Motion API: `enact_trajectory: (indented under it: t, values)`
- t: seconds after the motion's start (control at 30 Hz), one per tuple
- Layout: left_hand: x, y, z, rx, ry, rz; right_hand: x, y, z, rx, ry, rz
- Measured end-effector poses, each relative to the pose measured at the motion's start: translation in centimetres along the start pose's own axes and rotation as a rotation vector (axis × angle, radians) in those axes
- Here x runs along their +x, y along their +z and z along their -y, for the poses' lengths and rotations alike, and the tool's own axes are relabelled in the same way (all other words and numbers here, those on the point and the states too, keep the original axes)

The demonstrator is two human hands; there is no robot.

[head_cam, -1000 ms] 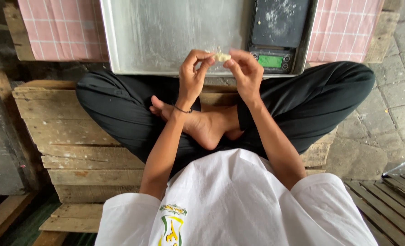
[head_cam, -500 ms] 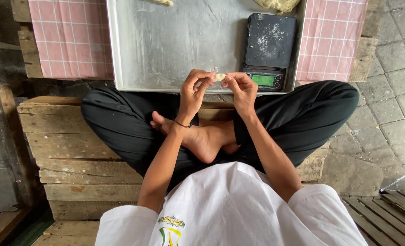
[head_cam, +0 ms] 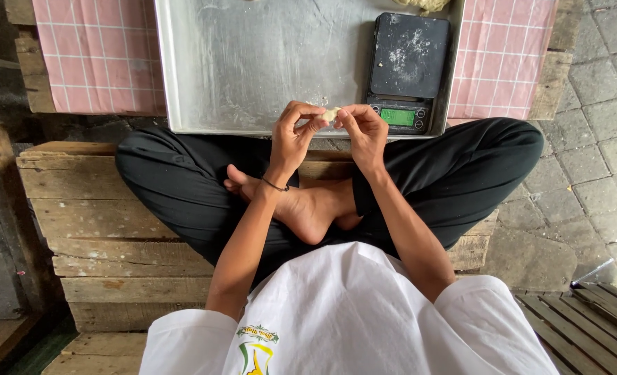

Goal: The person weighs small pieces of dough, rolls them into thin ropes on a metal tray, and braids them into snacks.

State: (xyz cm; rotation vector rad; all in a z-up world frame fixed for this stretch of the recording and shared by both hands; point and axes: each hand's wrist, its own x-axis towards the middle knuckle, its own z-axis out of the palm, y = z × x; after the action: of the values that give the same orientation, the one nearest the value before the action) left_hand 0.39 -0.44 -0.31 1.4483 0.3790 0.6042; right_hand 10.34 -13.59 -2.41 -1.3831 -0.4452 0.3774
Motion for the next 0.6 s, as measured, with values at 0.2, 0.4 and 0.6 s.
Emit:
enact_trajectory:
  t: [0.2,0.4,0.6]
  values:
    - [0.1,-0.5,1.5,0.040,0.045,-0.021,-0.2,-0.1,0.0,0.041,-0.059,0.075]
    - [0.0,-0.2,1.3,-0.044,-0.057,0.040,-0.1,-0.1,0.0,-0.006,-0.034,0.046]
    - [-0.2,-0.3,0.5,-0.006,-0.097,0.123,-0.2,0.0,0.0,0.025,0.005,0.055]
